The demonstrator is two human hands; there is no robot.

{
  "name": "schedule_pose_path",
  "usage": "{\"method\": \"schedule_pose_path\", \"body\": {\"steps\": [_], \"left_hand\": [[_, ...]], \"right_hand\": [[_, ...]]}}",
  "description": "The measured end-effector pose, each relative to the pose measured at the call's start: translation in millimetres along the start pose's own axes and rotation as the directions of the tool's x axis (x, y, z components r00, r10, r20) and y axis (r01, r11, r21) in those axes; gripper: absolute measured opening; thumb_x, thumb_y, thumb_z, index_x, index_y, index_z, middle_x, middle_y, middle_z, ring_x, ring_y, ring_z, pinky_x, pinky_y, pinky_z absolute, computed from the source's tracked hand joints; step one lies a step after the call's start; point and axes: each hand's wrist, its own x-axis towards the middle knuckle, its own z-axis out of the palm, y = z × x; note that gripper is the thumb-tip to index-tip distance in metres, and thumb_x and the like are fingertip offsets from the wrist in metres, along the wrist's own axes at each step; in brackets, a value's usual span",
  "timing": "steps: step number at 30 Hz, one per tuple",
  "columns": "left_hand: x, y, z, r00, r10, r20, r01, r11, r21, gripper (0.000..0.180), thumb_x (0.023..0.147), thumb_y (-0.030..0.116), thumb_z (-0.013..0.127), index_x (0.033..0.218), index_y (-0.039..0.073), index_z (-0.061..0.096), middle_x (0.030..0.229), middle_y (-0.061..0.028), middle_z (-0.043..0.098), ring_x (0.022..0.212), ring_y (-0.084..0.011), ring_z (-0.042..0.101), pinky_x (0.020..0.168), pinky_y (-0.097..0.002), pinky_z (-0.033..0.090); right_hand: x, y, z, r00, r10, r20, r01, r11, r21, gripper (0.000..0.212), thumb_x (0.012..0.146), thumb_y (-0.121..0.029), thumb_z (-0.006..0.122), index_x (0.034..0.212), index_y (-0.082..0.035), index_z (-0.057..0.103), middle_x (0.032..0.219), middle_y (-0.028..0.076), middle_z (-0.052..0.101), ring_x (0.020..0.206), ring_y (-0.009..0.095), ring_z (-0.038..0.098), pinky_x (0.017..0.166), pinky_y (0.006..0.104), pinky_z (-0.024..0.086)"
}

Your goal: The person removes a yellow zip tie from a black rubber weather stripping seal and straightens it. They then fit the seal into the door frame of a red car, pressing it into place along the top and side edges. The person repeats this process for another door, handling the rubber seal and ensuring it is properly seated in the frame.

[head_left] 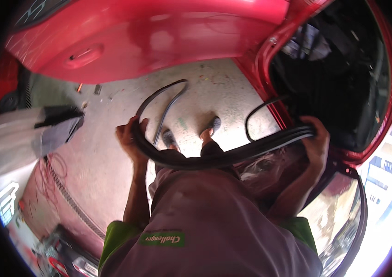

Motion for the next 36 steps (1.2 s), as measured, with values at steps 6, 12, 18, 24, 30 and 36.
{"method": "schedule_pose_path", "body": {"steps": [6,12,18,24,30,36], "left_hand": [[66.7,16.9,-71.7,0.982,0.188,0.01,-0.184,0.969,-0.168,0.016,0.09,0.005,0.074,0.105,0.001,0.069,0.113,-0.0139,0.062,0.097,-0.0245,0.064,0.084,-0.0367,0.052],[87.8,36.0,-120.1,0.954,0.279,-0.111,-0.281,0.96,-0.005,0.016,0.087,-0.001,0.077,0.1,-0.001,0.067,0.097,-0.012,0.064,0.087,-0.0265,0.06,0.078,-0.0382,0.05],[103.7,-79.4,-226.8,0.926,0.326,-0.191,-0.292,0.938,0.185,0.021,0.097,0.006,0.068,0.116,-0.002,0.07,0.116,-0.0153,0.071,0.1,-0.0257,0.069,0.09,-0.0347,0.055],[120.2,-133.7,-341.6,0.784,0.156,-0.601,-0.12,0.988,0.099,0.025,0.101,0.017,0.066,0.12,0.001,0.072,0.117,-0.0142,0.074,0.105,-0.0213,0.07,0.089,-0.032,0.055],[61.8,-103.2,-154.1,0.979,0.015,-0.201,0.015,0.989,0.148,0.027,0.101,0.019,0.066,0.122,0.002,0.07,0.117,-0.0135,0.073,0.105,-0.0213,0.07,0.088,-0.0325,0.055],[-6.5,-63.0,26.2,0.841,-0.203,0.501,0.131,0.976,0.174,0.029,0.101,0.021,0.066,0.124,0.003,0.069,0.116,-0.0128,0.073,0.104,-0.0214,0.07,0.087,-0.033,0.055]], "right_hand": [[-24.5,-101.7,113.8,0.907,-0.292,0.303,0.214,0.94,0.265,0.023,0.081,-0.009,0.085,0.1,-0.005,0.074,0.087,0.008,0.072,0.075,0.018,0.068,0.068,0.0323,0.052],[-42.2,-185.7,153.4,0.877,-0.475,-0.075,0.387,0.606,0.695,0.024,0.08,0.002,0.075,0.102,-0.006,0.074,0.086,0.008,0.073,0.076,0.026,0.072,0.068,0.0361,0.055],[-44.3,-228.8,141.9,0.466,-0.869,-0.169,0.835,0.367,0.41,0.039,0.078,-0.013,0.083,0.114,-0.007,0.071,0.086,0.006,0.067,0.084,0.026,0.068,0.069,0.0381,0.054],[-27.8,-206.4,219.5,0.632,-0.766,0.119,0.699,0.629,0.341,0.078,0.074,-0.036,0.086,0.141,-0.01,0.056,0.14,0.014,0.053,0.139,0.034,0.044,0.118,0.0492,0.034],[-4.5,78.6,275.8,0.862,-0.034,0.506,0.117,0.984,-0.133,0.065,0.085,-0.046,0.075,0.135,-0.006,0.061,0.131,0.02,0.064,0.126,0.037,0.059,0.105,0.0477,0.048],[-115.4,384.4,286.4,0.77,0.626,0.122,-0.633,0.774,0.025,0.07,0.084,-0.059,0.076,0.119,0.002,0.068,0.085,0.016,0.074,0.088,0.032,0.072,0.083,0.0428,0.056]]}}
